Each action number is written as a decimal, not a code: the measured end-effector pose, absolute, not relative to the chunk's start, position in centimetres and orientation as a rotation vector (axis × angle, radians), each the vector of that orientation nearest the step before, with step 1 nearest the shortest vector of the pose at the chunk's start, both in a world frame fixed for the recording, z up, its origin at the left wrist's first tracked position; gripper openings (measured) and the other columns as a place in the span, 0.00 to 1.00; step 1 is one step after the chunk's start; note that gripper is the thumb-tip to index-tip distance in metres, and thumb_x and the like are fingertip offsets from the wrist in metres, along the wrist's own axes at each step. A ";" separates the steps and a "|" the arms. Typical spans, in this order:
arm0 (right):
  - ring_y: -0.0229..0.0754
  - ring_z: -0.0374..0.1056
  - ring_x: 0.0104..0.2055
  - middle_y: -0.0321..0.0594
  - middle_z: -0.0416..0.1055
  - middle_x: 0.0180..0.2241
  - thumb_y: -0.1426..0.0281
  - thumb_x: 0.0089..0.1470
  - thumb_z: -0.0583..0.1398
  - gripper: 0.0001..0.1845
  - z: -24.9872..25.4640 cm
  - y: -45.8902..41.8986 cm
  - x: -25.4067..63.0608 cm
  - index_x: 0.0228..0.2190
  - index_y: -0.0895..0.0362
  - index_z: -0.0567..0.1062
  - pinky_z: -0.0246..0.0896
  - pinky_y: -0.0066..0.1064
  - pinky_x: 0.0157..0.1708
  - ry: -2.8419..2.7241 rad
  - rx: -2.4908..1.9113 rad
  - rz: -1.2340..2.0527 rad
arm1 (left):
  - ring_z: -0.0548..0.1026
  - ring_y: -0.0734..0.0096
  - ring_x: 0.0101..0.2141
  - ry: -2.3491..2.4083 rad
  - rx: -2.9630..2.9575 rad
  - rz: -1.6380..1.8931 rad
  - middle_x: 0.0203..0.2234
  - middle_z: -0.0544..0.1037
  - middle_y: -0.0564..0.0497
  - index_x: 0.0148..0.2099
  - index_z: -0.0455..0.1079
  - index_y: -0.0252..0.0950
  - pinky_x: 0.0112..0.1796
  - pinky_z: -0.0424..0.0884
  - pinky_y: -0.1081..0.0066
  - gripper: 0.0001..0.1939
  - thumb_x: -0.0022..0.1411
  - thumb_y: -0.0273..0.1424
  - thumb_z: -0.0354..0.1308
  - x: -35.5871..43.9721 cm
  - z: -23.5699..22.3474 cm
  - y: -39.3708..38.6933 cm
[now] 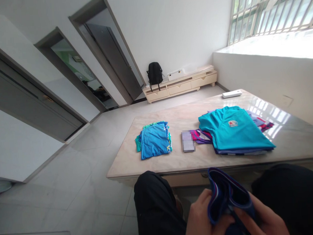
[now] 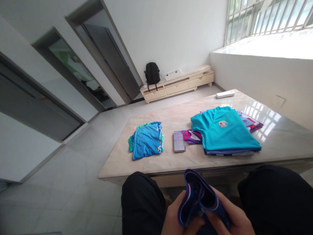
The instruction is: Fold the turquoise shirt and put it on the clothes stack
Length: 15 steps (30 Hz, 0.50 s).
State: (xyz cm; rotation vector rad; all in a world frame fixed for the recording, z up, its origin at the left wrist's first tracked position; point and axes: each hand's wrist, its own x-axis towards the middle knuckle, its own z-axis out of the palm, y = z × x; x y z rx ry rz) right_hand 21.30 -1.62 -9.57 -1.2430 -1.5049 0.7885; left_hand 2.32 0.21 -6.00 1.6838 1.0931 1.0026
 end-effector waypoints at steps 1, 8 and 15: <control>0.47 0.83 0.37 0.36 0.85 0.39 0.59 0.62 0.64 0.18 -9.2 -1.2 22.2 0.49 0.51 0.85 0.78 0.23 0.36 -1.498 -1.278 0.751 | 0.79 0.61 0.36 1.063 1.705 1.002 0.37 0.82 0.42 0.45 0.79 0.33 0.39 0.74 0.70 0.28 0.70 0.55 0.55 1.8 -5.8 0.4; 0.49 0.80 0.31 0.37 0.83 0.29 0.54 0.60 0.64 0.17 -6.4 1.7 27.3 0.40 0.50 0.87 0.78 0.29 0.32 -1.529 -1.384 0.542 | 0.77 0.67 0.33 1.226 1.638 1.034 0.31 0.82 0.49 0.40 0.81 0.35 0.36 0.69 0.74 0.19 0.73 0.43 0.56 -2.8 -3.8 1.9; 0.49 0.80 0.44 0.35 0.84 0.42 0.51 0.59 0.66 0.20 -5.8 2.0 25.8 0.46 0.47 0.86 0.77 0.31 0.43 -1.255 -1.379 0.909 | 0.74 0.70 0.31 1.327 1.433 1.193 0.28 0.79 0.50 0.39 0.80 0.33 0.35 0.69 0.75 0.22 0.72 0.47 0.58 -2.6 -4.7 2.3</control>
